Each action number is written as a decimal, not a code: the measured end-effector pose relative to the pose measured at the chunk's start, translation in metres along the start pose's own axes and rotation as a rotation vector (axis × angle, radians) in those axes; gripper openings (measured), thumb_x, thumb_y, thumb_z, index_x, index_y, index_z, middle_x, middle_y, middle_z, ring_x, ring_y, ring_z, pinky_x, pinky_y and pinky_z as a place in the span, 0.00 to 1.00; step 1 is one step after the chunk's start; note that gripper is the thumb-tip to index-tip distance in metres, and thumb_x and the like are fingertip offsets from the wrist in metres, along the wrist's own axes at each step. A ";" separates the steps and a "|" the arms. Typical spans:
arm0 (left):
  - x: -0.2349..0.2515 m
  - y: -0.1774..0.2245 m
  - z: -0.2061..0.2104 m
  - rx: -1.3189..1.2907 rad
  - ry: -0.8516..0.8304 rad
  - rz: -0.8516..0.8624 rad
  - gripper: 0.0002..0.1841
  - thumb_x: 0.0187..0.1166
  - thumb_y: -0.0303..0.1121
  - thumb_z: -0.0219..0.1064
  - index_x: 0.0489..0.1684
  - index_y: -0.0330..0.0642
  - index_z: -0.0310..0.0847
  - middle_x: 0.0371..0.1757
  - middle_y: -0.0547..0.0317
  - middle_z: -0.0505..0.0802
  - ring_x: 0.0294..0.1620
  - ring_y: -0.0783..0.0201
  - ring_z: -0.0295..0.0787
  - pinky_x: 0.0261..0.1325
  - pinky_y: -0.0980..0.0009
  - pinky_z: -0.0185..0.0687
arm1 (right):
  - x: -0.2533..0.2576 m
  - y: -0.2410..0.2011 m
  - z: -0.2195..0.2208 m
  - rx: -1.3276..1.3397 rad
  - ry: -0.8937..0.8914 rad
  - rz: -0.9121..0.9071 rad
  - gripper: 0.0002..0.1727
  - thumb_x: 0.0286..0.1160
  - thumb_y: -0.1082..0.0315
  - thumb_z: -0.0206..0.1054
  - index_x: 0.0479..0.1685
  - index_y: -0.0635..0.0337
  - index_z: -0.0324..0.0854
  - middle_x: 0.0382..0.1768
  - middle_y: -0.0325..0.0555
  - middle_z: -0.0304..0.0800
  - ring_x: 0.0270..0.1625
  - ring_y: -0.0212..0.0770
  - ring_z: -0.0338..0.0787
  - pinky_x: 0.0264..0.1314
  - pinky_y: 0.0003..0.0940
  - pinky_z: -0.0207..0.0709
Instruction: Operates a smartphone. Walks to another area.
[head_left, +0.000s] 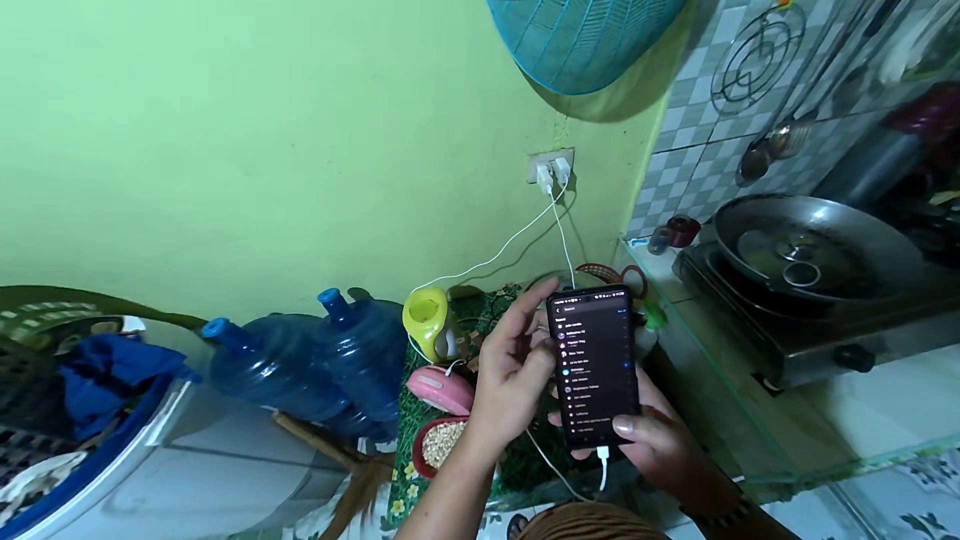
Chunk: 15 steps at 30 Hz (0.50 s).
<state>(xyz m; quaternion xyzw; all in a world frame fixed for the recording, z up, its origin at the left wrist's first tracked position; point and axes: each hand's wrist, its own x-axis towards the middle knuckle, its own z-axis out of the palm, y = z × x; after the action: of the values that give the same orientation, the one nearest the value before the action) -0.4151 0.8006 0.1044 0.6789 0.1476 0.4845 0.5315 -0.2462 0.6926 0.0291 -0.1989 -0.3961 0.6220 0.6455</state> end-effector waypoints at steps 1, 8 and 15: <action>0.000 0.000 0.000 0.000 0.000 -0.002 0.29 0.78 0.20 0.53 0.83 0.38 0.69 0.56 0.50 0.92 0.50 0.64 0.91 0.55 0.67 0.90 | 0.000 0.000 0.000 0.002 0.004 0.002 0.38 0.73 0.76 0.61 0.86 0.50 0.53 0.73 0.62 0.81 0.67 0.67 0.88 0.49 0.59 0.93; 0.001 -0.001 0.000 -0.004 -0.002 -0.006 0.30 0.77 0.19 0.54 0.83 0.37 0.68 0.58 0.48 0.91 0.50 0.62 0.92 0.54 0.66 0.91 | 0.000 -0.001 0.001 -0.019 0.010 -0.008 0.38 0.72 0.76 0.61 0.86 0.52 0.53 0.71 0.61 0.82 0.67 0.65 0.89 0.49 0.59 0.93; 0.001 0.000 0.000 -0.001 -0.009 -0.015 0.30 0.76 0.19 0.53 0.84 0.38 0.67 0.59 0.48 0.91 0.50 0.62 0.92 0.53 0.67 0.91 | 0.002 -0.001 0.001 -0.028 0.002 -0.014 0.38 0.73 0.76 0.60 0.86 0.51 0.54 0.72 0.59 0.82 0.67 0.63 0.89 0.49 0.58 0.93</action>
<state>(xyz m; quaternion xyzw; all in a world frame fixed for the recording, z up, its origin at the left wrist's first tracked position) -0.4148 0.8016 0.1055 0.6798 0.1502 0.4773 0.5362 -0.2463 0.6942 0.0309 -0.2060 -0.4056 0.6115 0.6474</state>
